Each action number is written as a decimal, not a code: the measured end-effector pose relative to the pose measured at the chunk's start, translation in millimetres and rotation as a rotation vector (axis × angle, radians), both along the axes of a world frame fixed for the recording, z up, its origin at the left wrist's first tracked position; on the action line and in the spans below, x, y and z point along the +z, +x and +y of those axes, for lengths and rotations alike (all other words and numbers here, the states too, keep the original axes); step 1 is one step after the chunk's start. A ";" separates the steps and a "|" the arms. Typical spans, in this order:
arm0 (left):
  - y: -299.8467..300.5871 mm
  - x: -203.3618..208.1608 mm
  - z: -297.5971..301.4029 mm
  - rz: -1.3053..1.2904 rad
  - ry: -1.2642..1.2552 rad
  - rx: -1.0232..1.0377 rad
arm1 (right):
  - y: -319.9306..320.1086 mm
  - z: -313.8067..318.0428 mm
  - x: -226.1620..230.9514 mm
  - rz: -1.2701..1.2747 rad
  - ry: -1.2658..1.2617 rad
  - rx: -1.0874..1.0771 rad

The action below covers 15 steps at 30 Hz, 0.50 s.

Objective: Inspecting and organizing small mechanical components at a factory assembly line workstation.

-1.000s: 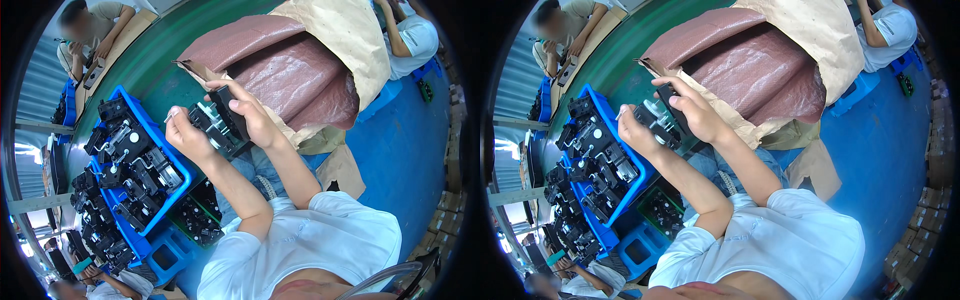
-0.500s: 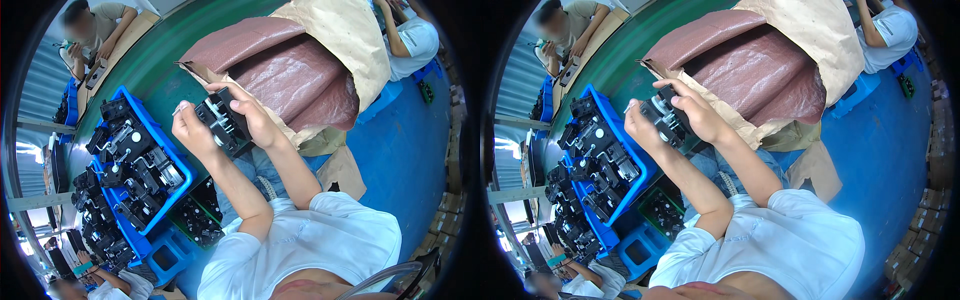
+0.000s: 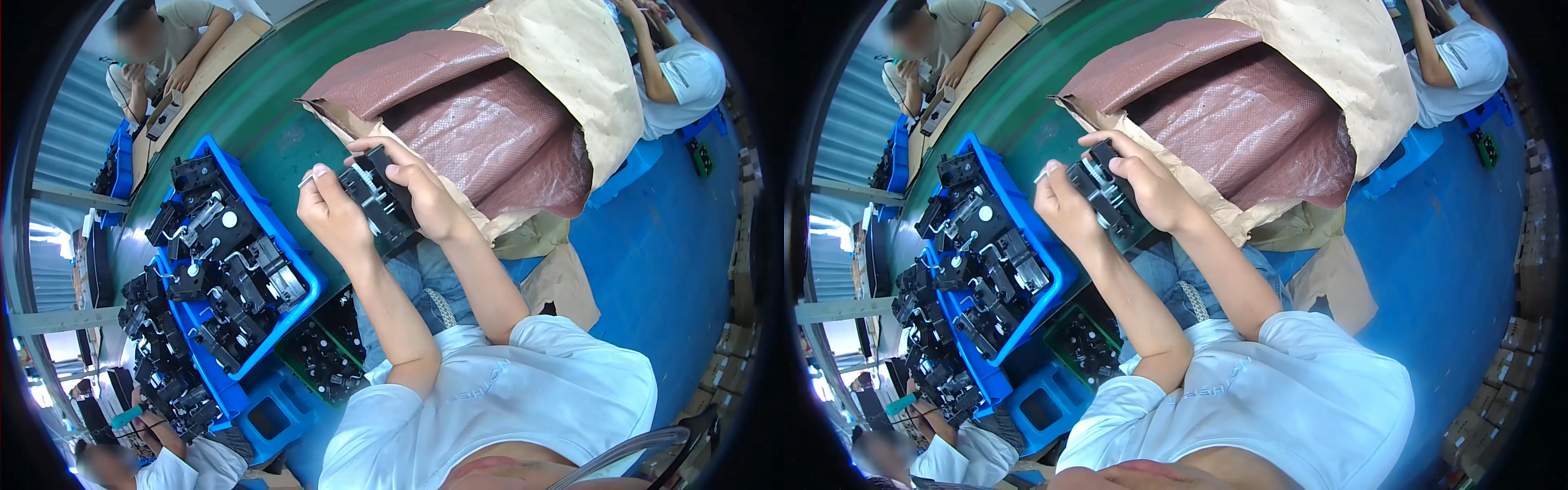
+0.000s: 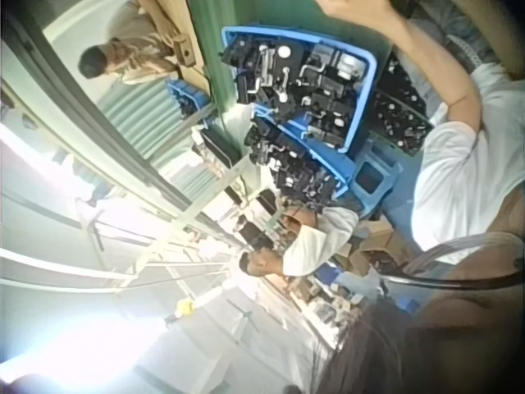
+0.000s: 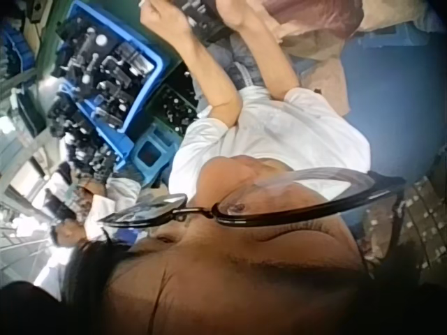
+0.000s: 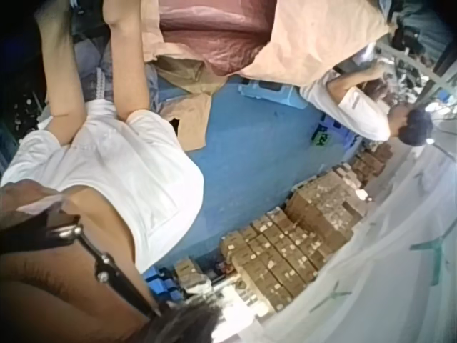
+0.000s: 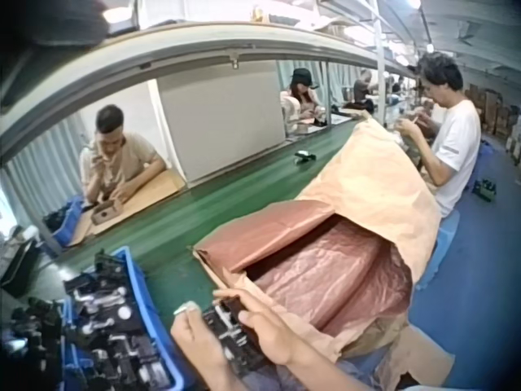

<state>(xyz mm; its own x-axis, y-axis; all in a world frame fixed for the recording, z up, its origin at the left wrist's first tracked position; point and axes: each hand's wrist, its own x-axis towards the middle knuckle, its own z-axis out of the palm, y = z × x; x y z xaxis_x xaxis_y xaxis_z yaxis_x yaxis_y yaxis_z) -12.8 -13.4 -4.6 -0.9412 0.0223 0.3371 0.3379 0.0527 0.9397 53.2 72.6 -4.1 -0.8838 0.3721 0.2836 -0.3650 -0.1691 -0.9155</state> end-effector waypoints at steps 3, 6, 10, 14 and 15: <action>3.2 4.3 -1.2 0.009 0.006 0.015 | -0.3 -1.9 -1.1 -0.015 0.012 0.018; 11.6 14.6 -2.9 0.082 -0.001 0.006 | -2.3 -3.5 -3.8 -0.066 -0.012 0.038; 10.9 7.6 -6.1 0.078 -0.032 -0.039 | 5.1 -2.7 1.4 0.017 0.161 -0.021; 9.5 18.7 -9.9 0.095 -0.081 -0.080 | -2.0 -10.7 4.7 0.067 0.168 -0.024; 13.2 23.7 -14.0 0.085 -0.108 -0.088 | 0.9 -16.9 5.2 0.064 0.140 -0.021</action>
